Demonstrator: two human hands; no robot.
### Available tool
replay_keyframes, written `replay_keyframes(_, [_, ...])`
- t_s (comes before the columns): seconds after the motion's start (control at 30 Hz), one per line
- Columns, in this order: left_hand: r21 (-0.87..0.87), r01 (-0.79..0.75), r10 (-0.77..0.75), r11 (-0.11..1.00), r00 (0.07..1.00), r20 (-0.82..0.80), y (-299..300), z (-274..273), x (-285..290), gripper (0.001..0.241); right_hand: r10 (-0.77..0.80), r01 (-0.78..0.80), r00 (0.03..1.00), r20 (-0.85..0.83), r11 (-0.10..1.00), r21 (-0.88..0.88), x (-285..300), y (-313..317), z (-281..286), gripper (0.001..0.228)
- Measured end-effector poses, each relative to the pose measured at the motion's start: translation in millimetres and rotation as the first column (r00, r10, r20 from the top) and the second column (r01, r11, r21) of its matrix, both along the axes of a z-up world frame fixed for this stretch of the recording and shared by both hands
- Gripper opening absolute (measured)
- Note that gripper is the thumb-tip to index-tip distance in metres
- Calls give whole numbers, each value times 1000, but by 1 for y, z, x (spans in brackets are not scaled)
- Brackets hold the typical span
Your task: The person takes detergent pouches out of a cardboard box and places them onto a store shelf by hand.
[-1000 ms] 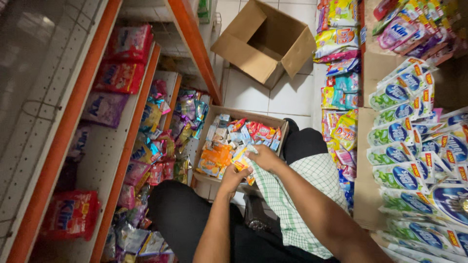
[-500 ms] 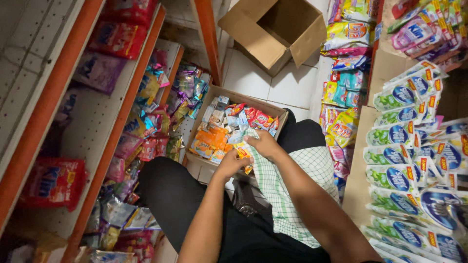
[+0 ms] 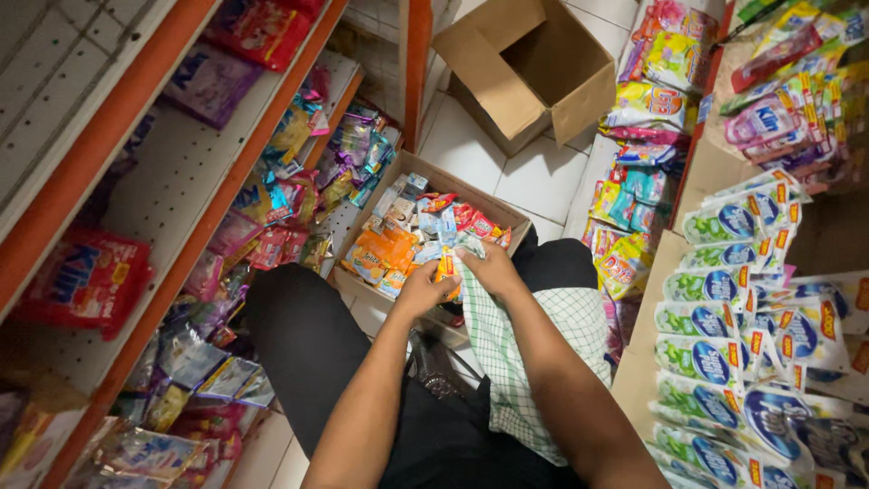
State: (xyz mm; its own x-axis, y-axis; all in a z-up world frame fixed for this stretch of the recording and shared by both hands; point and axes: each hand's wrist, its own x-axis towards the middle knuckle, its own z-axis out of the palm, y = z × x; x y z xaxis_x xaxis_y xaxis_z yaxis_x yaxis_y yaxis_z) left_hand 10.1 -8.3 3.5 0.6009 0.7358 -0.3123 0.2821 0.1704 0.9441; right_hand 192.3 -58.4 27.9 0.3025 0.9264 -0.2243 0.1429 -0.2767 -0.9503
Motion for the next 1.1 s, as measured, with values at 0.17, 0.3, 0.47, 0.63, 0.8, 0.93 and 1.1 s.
replay_keyframes(0.17, [59,37,-39,998,999,36,-2,4,1,39,-5,13,929,369,1000,-19,4,-3,2,31])
replay_keyframes(0.3, [-56,20,-15,998,995,97,-1,2,3,42,-24,100,846,533,988,-114,5,-2,6,35])
replay_keyframes(0.47, [30,22,-24,999,997,71,2,3,-2,40,38,-41,988,152,999,18,6,-3,-6,33])
replay_keyframes(0.63, [-40,77,-71,996,987,143,0,7,-1,40,-12,18,958,288,1000,-18,9,-3,-6,32])
replay_keyframes(0.8, [2,-33,32,999,986,162,1,12,4,41,-116,170,923,367,978,-121,6,-1,12,34])
replay_keyframes(0.93, [-76,-221,232,972,949,215,5,19,-3,37,-154,118,951,-268,982,-145,-1,-1,22,34])
replay_keyframes(1.1, [-127,-182,213,975,932,293,5,15,-2,34,-9,-12,968,-249,997,-79,-3,-6,21,36])
